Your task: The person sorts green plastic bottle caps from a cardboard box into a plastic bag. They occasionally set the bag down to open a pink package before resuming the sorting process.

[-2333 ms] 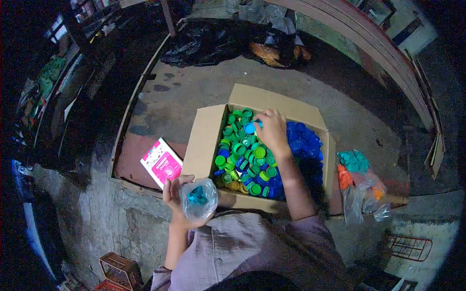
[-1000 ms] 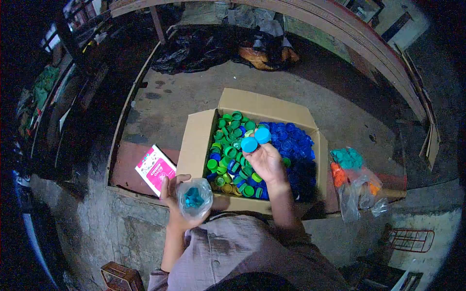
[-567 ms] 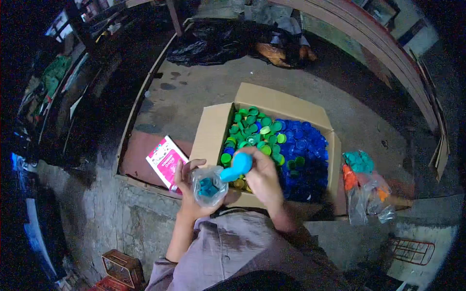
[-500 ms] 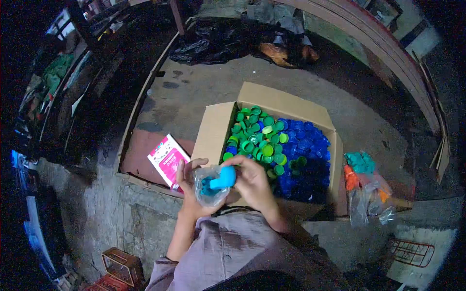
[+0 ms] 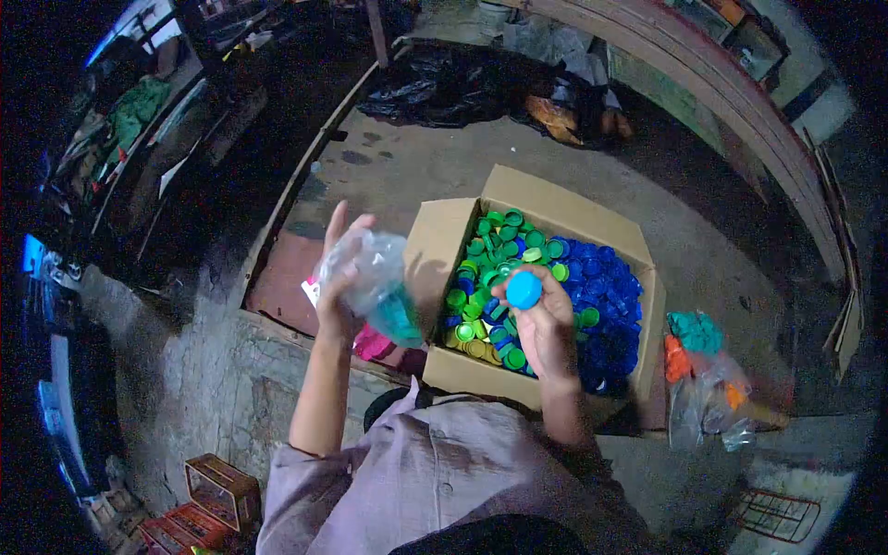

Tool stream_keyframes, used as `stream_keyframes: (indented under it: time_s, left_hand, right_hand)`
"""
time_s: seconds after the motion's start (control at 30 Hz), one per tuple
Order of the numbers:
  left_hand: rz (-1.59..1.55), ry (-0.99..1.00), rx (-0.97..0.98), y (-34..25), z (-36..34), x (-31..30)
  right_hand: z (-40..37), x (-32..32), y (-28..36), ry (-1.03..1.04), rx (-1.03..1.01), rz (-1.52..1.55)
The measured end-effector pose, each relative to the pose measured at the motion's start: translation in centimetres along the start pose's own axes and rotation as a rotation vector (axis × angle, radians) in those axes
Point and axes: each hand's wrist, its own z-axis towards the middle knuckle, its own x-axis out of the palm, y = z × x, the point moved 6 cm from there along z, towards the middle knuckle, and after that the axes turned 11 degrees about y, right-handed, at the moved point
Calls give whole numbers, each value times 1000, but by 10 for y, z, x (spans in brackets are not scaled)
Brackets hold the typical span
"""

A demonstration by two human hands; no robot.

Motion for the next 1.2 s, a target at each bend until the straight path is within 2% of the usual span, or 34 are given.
stream_keyframes:
  time_s: [0.07, 0.1, 0.17, 0.23, 0.3, 0.33, 0.4, 0.43, 0.5, 0.53, 0.63, 0.7, 0.77, 0.83, 0.9, 1.07, 1.13, 1.17, 1.2]
  left_hand:
    - [-476, 39, -39, 1, 17, 7]
    - [-472, 41, -27, 1, 26, 4]
    - [-1191, 374, -59, -6, 42, 23]
    - [-1221, 440, 14, -16, 55, 31]
    - [-1465, 580, 178, -23, 64, 27]
    - [-1513, 616, 200, -24, 65, 28]
    - [-1562, 574, 213, -18, 67, 19]
    - [-1609, 531, 226, -14, 68, 12]
    - [-1593, 515, 234, -10, 68, -2]
    - [-1584, 500, 236, -8, 69, -8]
    - [-1564, 553, 225, -7, 70, -15]
    - [-1576, 538, 180, -6, 71, -12]
    - [-1586, 522, 135, -5, 71, -4]
    - [-1589, 583, 158, -7, 71, 5]
    - [-1583, 568, 141, -7, 69, 12]
    - [-1508, 500, 105, -12, 63, 20]
    - [-1469, 464, 90, -11, 60, 25]
    - [-1479, 463, 84, -10, 56, 29]
    - [-1469, 477, 96, -11, 51, 33]
  right_hand:
    - [-1, -2, -6, 34, -1, 115]
    - [-1, -3, -10, 45, -5, 114]
    - [2, -4, -22, 74, -21, 268]
    - [7, 0, -55, 194, 161, 584]
    - [8, 12, -85, 313, 279, 707]
    - [11, 26, -78, 317, 278, 704]
    - [8, 63, -54, 557, 242, 895]
    - [7, 61, -56, 562, 248, 893]
    - [9, 48, -53, 436, 115, 761]
    - [8, 51, -41, 464, 84, 699]
    - [-1, 53, -38, 468, 122, 592]
    - [-8, 41, -57, 421, 175, 631]
    - [-11, 45, -53, 588, 71, 238]
    - [-15, 52, -42, 580, 135, 238]
    - [-19, 55, -44, 628, 176, 104]
    - [-19, 57, -34, 590, 103, 25]
    - [-19, 47, -30, 515, 94, -143]
    - [-21, 40, -36, 504, 96, -148]
    - [-18, 26, -44, 400, 97, -55]
